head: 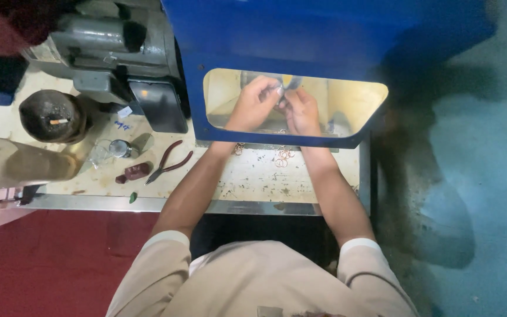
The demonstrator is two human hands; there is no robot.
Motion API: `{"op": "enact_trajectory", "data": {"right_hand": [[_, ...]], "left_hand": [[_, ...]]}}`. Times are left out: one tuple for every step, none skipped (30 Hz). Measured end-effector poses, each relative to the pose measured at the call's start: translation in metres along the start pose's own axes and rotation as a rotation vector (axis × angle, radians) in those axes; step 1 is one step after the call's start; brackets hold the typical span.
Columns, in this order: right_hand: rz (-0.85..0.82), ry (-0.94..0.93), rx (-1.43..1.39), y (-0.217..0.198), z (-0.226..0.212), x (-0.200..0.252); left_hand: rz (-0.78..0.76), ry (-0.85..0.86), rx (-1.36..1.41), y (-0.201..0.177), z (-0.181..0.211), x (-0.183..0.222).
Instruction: Polishing a small jewelry component by holding it against a rotating polishing wheel inside a protective box.
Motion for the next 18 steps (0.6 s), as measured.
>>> {"op": "enact_trajectory", "data": {"right_hand": [[-0.002,0.001,0.001,0.0,0.0,0.002],[0.006,-0.001,-0.001,0.0,-0.002,0.004],[0.013,-0.008,-0.006,0.002,-0.004,0.004],[0.009,-0.011,-0.008,0.005,-0.009,0.007],[0.004,-0.012,-0.015,0.006,-0.013,0.012],[0.0,-0.013,-0.021,0.006,-0.017,0.017],[0.001,-0.012,-0.02,0.003,-0.011,0.011],[0.014,-0.003,-0.039,-0.001,-0.005,0.006],[0.027,0.005,-0.062,-0.005,0.003,0.0],[0.028,0.006,-0.064,-0.003,0.0,0.003],[0.009,0.011,-0.059,0.001,-0.004,0.005],[-0.01,0.016,-0.055,0.006,-0.008,0.006],[-0.012,0.017,-0.053,0.008,-0.016,0.012],[-0.043,-0.009,0.024,0.012,-0.026,0.018],[-0.073,-0.034,0.1,0.016,-0.035,0.024],[-0.074,-0.034,0.1,0.014,-0.039,0.027],[-0.095,-0.026,0.144,0.012,-0.042,0.03],[-0.116,-0.019,0.187,0.011,-0.045,0.033]], "left_hand": [[0.003,-0.001,0.0,0.001,-0.001,0.001],[0.006,-0.01,-0.001,0.002,-0.002,0.003],[0.008,-0.015,-0.003,0.001,-0.002,0.001],[0.01,-0.01,-0.006,-0.002,0.004,0.002],[-0.014,0.009,-0.003,-0.001,0.011,0.004],[-0.037,0.029,0.001,0.0,0.018,0.007],[-0.037,0.028,0.002,0.002,0.013,0.006],[-0.018,0.014,0.008,0.002,0.007,0.004],[-0.002,0.001,0.011,0.001,0.001,0.003],[-0.003,0.001,0.01,0.001,0.001,0.003],[-0.015,-0.031,0.014,0.0,-0.002,0.001],[-0.027,-0.064,0.019,0.0,-0.004,0.0],[-0.025,-0.064,0.02,-0.004,0.003,0.0],[-0.08,-0.082,0.032,-0.003,0.009,0.001],[-0.136,-0.1,0.044,-0.001,0.015,0.002],[-0.135,-0.101,0.045,-0.007,0.018,0.0],[-0.214,-0.125,0.079,-0.004,0.019,0.001],[-0.293,-0.15,0.114,-0.002,0.02,0.003]]}}
Point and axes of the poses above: each hand's wrist, its own x-axis away from the middle knuckle, its own y-axis out of the palm, z = x × y, the point moved 9 cm from there along -x, towards the middle knuckle, and after that the axes turned 2 degrees about z, right-handed, at the moved point
